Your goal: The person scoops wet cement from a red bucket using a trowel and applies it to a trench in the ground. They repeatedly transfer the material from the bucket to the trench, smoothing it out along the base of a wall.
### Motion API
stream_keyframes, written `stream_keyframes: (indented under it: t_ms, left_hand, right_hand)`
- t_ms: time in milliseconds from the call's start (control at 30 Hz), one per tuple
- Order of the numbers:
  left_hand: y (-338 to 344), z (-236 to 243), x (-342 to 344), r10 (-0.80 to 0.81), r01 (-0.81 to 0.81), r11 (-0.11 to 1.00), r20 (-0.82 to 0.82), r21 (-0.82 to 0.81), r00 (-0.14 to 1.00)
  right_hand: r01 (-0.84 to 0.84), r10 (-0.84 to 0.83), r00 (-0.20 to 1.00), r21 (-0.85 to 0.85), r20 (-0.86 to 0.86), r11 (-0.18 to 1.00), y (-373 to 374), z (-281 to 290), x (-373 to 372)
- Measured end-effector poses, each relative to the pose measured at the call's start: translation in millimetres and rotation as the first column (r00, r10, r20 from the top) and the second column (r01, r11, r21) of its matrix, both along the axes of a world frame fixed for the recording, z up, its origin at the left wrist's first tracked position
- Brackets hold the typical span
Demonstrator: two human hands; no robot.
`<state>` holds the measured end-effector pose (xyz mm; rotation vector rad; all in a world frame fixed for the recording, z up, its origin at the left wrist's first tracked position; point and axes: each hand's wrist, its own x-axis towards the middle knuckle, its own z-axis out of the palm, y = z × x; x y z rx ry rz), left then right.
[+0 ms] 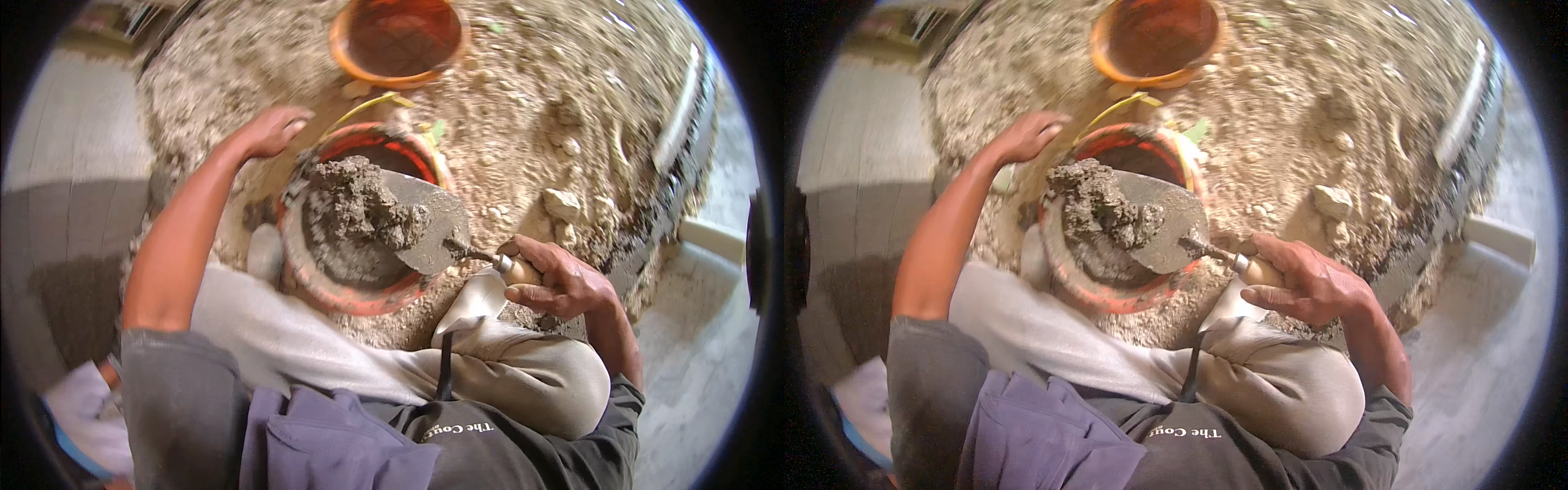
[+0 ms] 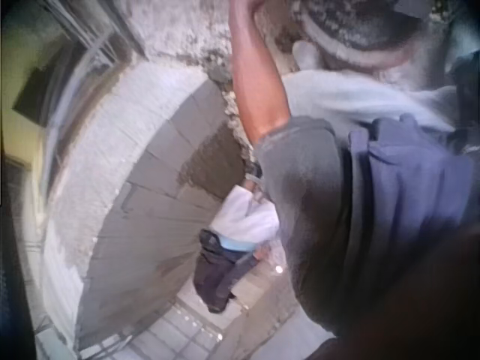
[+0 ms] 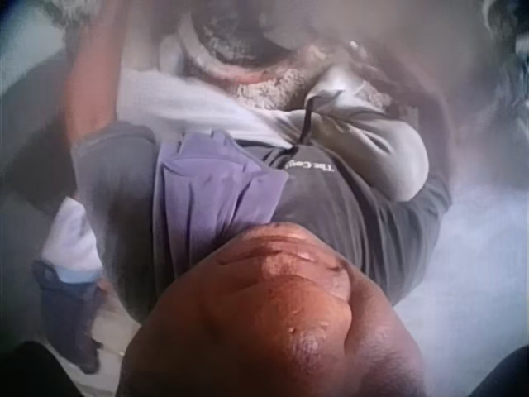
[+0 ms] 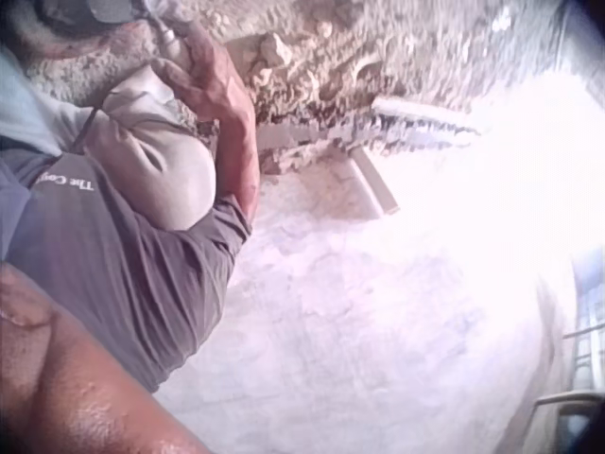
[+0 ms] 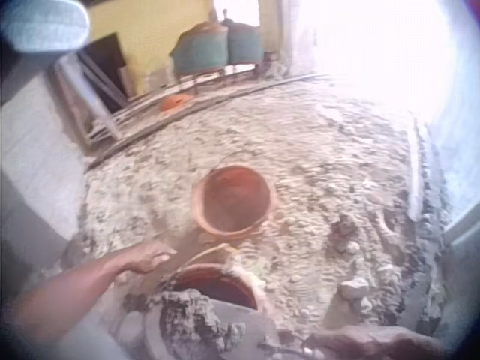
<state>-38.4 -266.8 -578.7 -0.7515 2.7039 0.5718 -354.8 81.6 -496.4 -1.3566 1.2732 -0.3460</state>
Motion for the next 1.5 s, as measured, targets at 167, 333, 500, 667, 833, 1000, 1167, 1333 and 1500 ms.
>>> stream_keyframes:
  t_ms: [167, 333, 500, 667, 833, 1000, 1167, 1333, 1500]
  left_hand:
    - [-24, -15, 9, 0.004, -0.006, 0.999, -0.057, -0.050, 0.998]
    - [-20, -16, 19, 0.168, -0.169, 0.986, 0.134, -0.002, 0.977]
    - [-36, -10, 30, 0.199, -0.199, 0.980, 0.078, -0.003, 0.977]
    - [-38, 13, 46, 0.447, -0.462, 0.886, 0.185, 0.045, 0.875]
    - [-40, 42, 69, 0.343, -0.354, 0.935, 0.293, -0.016, 0.892]
    - [-9, 48, 0, 0.357, -0.395, 0.919, 0.393, 0.017, 0.847]
    - [24, 99, -26, 0.479, -0.535, 0.845, 0.438, 0.004, 0.761]
    - [7, 78, -1, 0.535, -0.625, 0.769, 0.401, 0.133, 0.744]
    - [12, 70, -16, 0.473, -0.531, 0.847, 0.461, -0.006, 0.750]
  right_hand:
    - [0.372, -0.382, 0.923, 0.157, 0.044, 0.915, 62, -10, -59]
    - [0.747, -0.749, 0.663, 0.071, -0.004, 0.661, 125, -27, -123]
    - [0.952, -0.931, 0.305, -0.050, 0.200, 0.301, 173, -50, -209]
    - [0.979, -0.943, 0.128, -0.191, 0.307, 0.071, 186, -79, -314]
    - [0.990, -0.795, -0.115, 0.007, 0.595, -0.138, 167, -130, -411]
    - [0.919, -0.565, -0.372, 0.379, 0.737, -0.111, 213, -213, -510]
    - [0.914, -0.829, -0.265, -0.144, 0.492, -0.378, 189, -156, -513]
    - [0.948, -0.917, -0.235, -0.284, -0.322, -0.144, 199, -143, -552]
    - [0.972, -0.806, -0.133, -0.236, -0.577, 0.009, 174, -163, -580]
